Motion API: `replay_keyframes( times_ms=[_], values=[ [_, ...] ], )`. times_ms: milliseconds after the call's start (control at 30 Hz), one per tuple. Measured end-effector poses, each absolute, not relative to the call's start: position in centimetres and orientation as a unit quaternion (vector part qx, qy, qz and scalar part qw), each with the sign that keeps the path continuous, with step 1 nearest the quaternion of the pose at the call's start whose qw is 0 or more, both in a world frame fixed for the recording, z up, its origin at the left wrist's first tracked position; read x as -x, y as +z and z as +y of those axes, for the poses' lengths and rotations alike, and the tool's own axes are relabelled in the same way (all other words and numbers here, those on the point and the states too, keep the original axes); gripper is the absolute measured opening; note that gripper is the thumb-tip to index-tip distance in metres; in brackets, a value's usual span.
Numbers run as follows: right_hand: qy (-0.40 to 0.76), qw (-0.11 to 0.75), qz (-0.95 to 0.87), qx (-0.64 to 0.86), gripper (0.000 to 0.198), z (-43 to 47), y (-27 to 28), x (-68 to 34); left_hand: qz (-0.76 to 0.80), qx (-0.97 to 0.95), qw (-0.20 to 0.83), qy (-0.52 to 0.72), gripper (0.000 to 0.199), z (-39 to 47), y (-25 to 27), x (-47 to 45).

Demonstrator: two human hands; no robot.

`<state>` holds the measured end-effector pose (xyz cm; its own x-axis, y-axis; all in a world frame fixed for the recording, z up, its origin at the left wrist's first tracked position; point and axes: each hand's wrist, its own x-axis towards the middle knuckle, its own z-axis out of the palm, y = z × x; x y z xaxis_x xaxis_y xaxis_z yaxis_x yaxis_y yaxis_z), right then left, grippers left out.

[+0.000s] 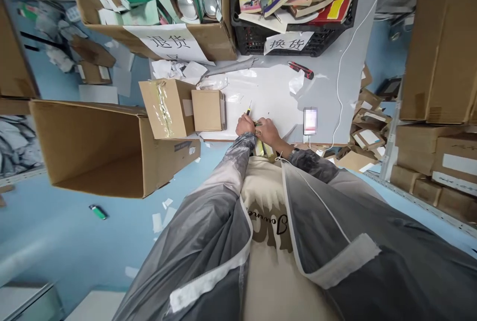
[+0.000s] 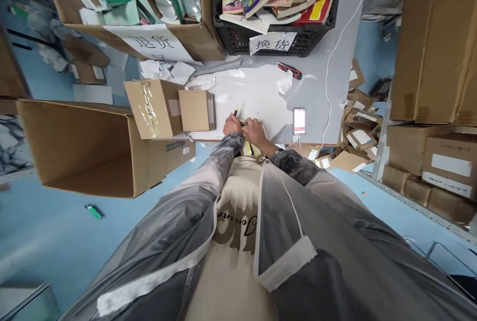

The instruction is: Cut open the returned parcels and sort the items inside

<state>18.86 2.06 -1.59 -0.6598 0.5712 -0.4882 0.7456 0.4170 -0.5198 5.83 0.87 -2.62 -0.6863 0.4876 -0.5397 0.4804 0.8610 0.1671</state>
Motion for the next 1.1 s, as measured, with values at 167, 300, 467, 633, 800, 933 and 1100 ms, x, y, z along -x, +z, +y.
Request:
replay_keyframes(
  times_ms=[167,300,467,633,800,933,1100],
  values=[
    [-0.418,0.076,0.827,-0.369,0.015,2.6,-1.8,-20.7,0.923,-0.256,0.289,0.000,0.068,1.1,-2.4,-5.9],
    [-0.488,0.059,0.818,-0.298,0.008,4.7,-2.1,-23.3,0.920,-0.258,0.293,0.014,0.067,1.2,-2.3,-5.6],
    [-0.462,0.087,0.834,-0.290,0.014,6.4,-1.4,-23.9,0.918,-0.251,0.306,0.036,0.065,1.3,-2.0,-5.4],
    [-0.338,0.156,0.852,-0.367,0.029,4.2,-0.3,-20.1,0.921,-0.245,0.301,0.031,0.065,1.5,-2.1,-5.6],
    [-0.352,0.127,0.856,-0.358,0.026,2.1,-0.6,-18.5,0.925,-0.244,0.290,0.024,0.065,1.6,-2.8,-6.0],
    [-0.403,0.131,0.855,-0.300,0.027,2.7,-1.1,-20.8,0.925,-0.250,0.284,0.026,0.064,1.4,-3.3,-6.1],
    [-0.457,0.118,0.861,-0.190,0.008,5.6,-0.6,-24.2,0.924,-0.274,0.264,0.026,0.066,1.1,-3.8,-5.7]
  ],
)
